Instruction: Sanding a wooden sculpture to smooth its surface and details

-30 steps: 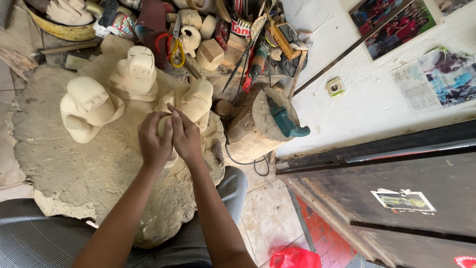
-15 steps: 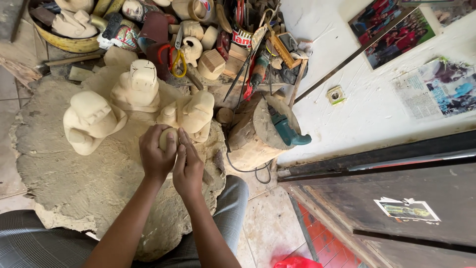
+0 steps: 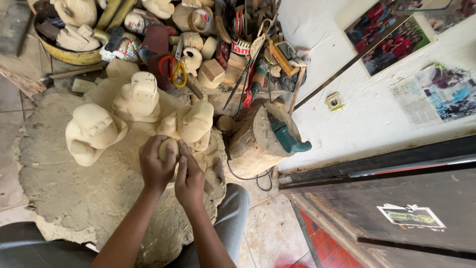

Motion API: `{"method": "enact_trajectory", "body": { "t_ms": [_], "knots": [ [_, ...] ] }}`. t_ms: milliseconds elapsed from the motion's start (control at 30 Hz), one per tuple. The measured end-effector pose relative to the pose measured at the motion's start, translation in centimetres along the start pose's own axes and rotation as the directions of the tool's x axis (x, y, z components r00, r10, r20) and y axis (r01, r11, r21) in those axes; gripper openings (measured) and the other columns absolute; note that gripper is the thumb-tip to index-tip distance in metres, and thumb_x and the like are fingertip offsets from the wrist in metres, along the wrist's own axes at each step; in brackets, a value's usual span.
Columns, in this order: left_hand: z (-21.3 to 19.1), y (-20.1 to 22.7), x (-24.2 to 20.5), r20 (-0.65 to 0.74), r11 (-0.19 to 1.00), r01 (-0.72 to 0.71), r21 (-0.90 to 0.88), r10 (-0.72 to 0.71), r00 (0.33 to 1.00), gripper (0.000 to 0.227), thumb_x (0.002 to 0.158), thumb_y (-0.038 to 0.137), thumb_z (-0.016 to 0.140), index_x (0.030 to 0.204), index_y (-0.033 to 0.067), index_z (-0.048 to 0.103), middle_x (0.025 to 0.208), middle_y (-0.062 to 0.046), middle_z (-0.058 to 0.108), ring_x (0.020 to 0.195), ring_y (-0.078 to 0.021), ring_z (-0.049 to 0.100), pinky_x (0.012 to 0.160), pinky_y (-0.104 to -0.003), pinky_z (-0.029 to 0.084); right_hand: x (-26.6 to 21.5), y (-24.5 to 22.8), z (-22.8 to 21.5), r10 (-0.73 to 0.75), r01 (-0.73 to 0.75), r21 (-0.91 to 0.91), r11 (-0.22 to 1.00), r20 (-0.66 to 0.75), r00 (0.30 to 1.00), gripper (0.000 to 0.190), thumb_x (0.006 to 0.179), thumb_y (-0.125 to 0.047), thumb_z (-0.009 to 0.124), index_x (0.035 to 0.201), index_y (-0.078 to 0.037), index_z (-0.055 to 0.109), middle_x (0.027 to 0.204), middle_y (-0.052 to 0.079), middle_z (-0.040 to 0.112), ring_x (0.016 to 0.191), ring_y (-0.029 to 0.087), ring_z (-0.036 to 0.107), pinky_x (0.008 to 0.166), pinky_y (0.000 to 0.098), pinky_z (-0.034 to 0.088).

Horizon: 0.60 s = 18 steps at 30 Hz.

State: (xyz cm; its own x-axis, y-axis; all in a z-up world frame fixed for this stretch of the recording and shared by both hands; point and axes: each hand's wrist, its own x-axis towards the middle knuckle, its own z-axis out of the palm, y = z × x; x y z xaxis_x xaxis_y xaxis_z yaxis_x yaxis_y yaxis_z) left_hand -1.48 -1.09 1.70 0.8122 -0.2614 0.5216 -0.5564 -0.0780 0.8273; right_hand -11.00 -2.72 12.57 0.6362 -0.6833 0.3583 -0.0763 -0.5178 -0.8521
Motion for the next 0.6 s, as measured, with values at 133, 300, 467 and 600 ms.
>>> {"method": "enact_trajectory", "body": {
  "t_ms": [133,300,467,600],
  "knots": [
    [0.1,-0.3,-0.1,0.011,1.000,-0.009,0.008,0.009,1.000,0.018,0.098,0.027,0.057,0.102,0.0119,0.065,0.084,-0.008,0.061,0.082,-0.0345,0.067,0.083,-0.046,0.049,1.1,0.5,0.0,0.049,-0.050,0.039,0.998,0.023,0.999,0.039,0.104,-0.003,0.040,0.136,0.005,0.060,0.133,0.031,0.061,0.127,0.045,0.056,0.107,0.0520,0.047],
    [-0.1,0.3,0.3,0.007,1.000,-0.008,0.015,0.008,1.000,0.020,0.099,0.031,0.056,0.101,0.0136,0.065,0.083,-0.007,0.060,0.079,-0.0333,0.066,0.082,-0.044,0.048,2.1,1.8,0.4,-0.007,0.005,0.043,0.999,0.041,0.999,0.037,0.106,-0.009,0.043,0.135,-0.002,0.064,0.132,0.020,0.066,0.127,0.037,0.059,0.105,0.0456,0.050],
    [-0.2,0.6,0.4,-0.007,1.000,-0.023,-0.011,0.023,1.000,0.016,0.097,0.026,0.057,0.099,0.0128,0.066,0.080,-0.008,0.059,0.075,-0.0341,0.066,0.078,-0.044,0.050,0.4,0.6,-0.1,0.018,-0.019,0.038,0.999,0.024,1.000,0.039,0.106,-0.009,0.039,0.137,0.002,0.060,0.135,0.028,0.062,0.127,0.043,0.057,0.105,0.0511,0.049],
    [-0.1,0.1,0.2,0.002,1.000,-0.027,-0.012,0.027,1.000,0.017,0.097,0.026,0.057,0.101,0.0120,0.066,0.083,-0.009,0.060,0.078,-0.0353,0.067,0.079,-0.045,0.049,0.4,0.1,-0.1,0.080,-0.082,0.073,0.994,0.021,0.997,0.039,0.106,-0.005,0.038,0.139,0.003,0.058,0.138,0.030,0.059,0.124,0.041,0.061,0.107,0.0511,0.050]
  ]
}}
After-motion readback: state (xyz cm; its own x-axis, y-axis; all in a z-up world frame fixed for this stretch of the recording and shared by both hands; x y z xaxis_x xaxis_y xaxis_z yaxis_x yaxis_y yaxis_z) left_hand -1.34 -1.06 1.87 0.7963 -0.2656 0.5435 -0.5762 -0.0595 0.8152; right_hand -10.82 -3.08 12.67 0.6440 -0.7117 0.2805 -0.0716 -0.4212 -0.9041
